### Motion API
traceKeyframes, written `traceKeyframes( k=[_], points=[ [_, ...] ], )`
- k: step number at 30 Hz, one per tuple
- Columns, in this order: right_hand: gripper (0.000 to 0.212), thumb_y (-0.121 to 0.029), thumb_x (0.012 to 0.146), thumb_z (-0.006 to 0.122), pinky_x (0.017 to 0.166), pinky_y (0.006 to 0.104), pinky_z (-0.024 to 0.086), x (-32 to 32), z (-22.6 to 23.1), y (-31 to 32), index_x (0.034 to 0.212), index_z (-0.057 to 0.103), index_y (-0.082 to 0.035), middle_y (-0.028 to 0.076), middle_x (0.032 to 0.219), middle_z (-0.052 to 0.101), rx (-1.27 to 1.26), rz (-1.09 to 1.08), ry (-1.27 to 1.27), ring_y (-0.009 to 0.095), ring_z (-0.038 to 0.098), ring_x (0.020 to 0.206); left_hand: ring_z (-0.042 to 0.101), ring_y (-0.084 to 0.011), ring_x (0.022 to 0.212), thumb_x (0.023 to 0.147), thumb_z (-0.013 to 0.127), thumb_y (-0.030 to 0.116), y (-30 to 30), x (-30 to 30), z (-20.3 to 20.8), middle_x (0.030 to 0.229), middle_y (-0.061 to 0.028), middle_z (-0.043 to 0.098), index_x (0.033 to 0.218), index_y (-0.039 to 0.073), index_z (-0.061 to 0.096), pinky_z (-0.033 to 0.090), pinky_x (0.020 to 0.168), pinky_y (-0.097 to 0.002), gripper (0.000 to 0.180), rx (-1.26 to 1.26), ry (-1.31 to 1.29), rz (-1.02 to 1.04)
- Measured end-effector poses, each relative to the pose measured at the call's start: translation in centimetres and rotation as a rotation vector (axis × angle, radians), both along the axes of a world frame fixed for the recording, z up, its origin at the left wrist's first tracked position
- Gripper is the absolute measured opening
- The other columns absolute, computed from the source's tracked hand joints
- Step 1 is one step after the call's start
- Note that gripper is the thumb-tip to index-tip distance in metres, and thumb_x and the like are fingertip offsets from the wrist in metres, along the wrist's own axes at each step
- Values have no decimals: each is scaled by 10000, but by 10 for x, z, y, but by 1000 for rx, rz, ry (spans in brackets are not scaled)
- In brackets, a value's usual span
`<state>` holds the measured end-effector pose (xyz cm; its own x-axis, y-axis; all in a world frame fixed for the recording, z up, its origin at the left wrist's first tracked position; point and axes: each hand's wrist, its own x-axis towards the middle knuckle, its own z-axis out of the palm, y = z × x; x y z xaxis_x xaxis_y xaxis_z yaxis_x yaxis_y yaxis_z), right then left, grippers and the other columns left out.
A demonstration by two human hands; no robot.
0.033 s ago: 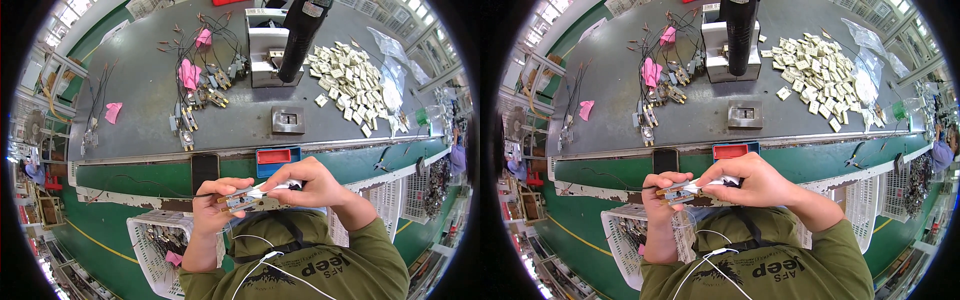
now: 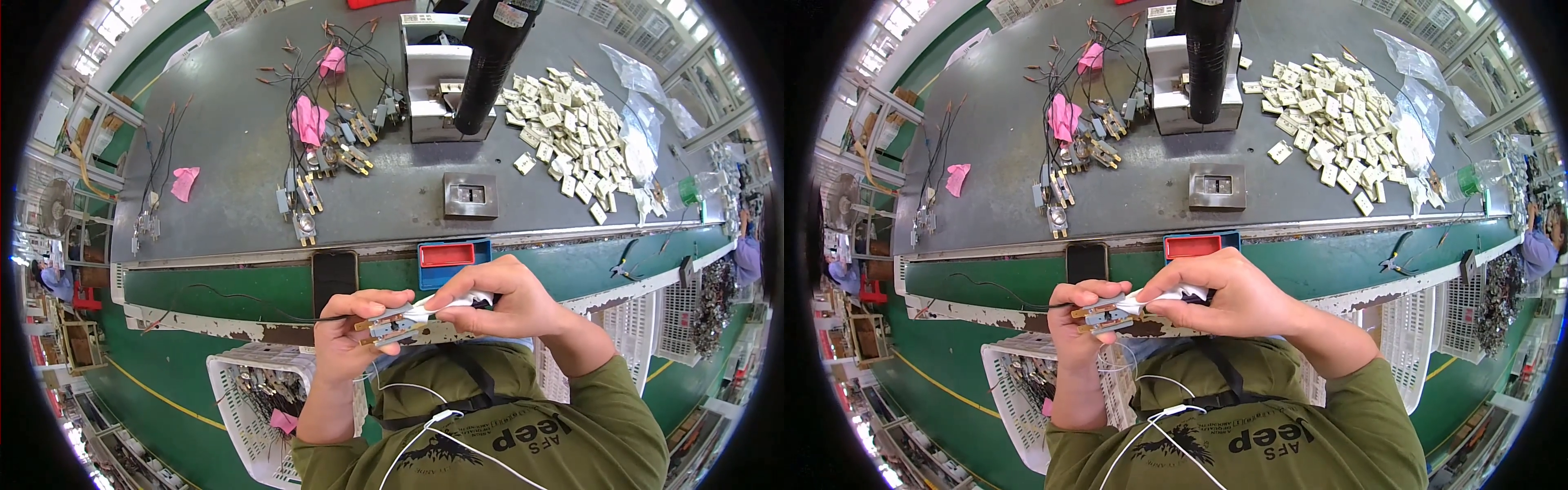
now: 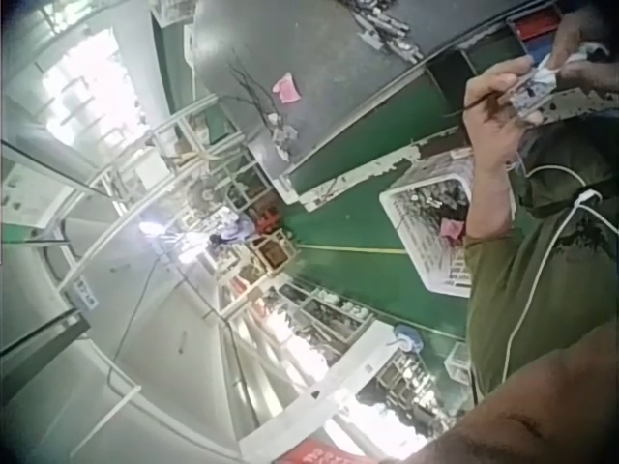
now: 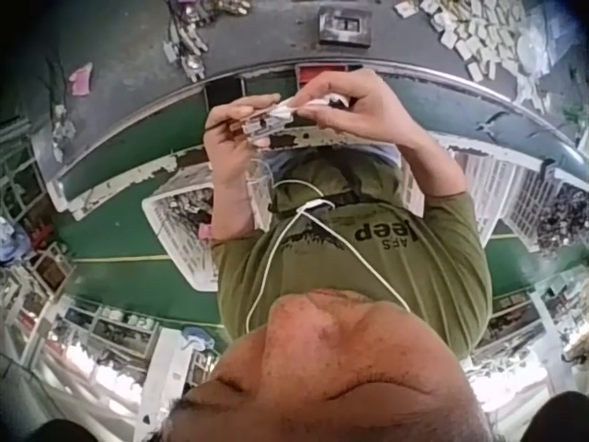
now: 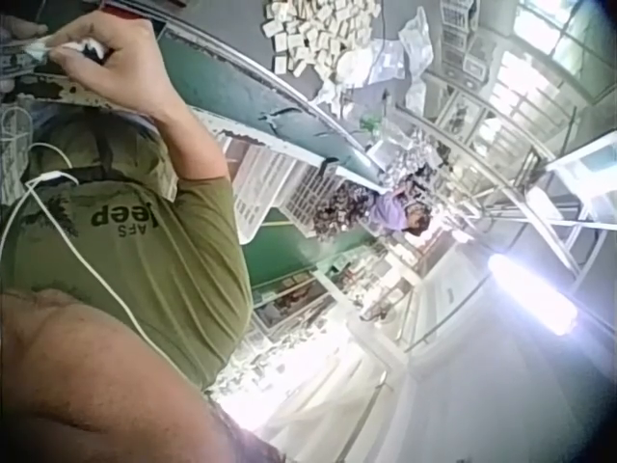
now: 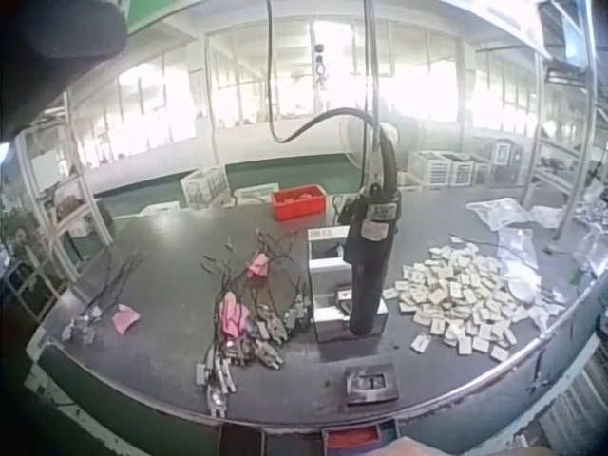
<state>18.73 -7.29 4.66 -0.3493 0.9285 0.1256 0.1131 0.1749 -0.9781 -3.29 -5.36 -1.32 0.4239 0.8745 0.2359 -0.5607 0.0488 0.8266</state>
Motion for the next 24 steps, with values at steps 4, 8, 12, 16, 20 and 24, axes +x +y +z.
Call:
traceKeyframes(
  k=[4,8,12,16,20,24],
  points=[
    [146,-14,776,694,555,230,478,-2,-1,0,921,687,-30,77,787,695,73,-7,-3,123,656,624,608,-307,1040,637,824,170,0,0,3,1068,-165,621,1023,65,527,506,918,-452,498,-31,10,-1],
    [153,-12,771,698,548,230,477,-1,1,0,922,687,-31,82,801,697,46,-29,-42,125,655,623,609,-308,1039,631,825,166,0,0,2,1069,-165,621,1017,64,529,511,913,-448,497,-5,16,8],
    [133,-20,795,679,525,223,469,-1,2,0,928,683,-20,73,748,682,32,-13,-20,111,643,591,611,-309,1035,625,828,157,1,0,1,1069,-168,620,1011,61,530,517,907,-442,497,1,13,10],
    [110,-38,835,649,502,217,454,-1,8,-1,938,678,-12,44,665,652,-126,-16,52,82,612,547,611,-308,1036,625,830,154,0,0,2,1070,-168,619,1009,62,531,516,908,-443,495,-2,16,8],
    [113,-49,849,641,487,211,441,-1,11,-2,951,673,-12,35,643,645,-198,15,66,69,594,534,608,-310,1042,627,832,144,0,0,2,1072,-171,618,1009,58,530,513,911,-445,494,4,15,18],
    [111,-57,858,635,478,206,433,0,13,-2,954,672,-14,34,636,642,-266,0,67,64,586,530,607,-311,1043,631,830,141,0,0,2,1072,-174,618,1008,59,531,512,911,-447,488,6,29,26]
  ],
)
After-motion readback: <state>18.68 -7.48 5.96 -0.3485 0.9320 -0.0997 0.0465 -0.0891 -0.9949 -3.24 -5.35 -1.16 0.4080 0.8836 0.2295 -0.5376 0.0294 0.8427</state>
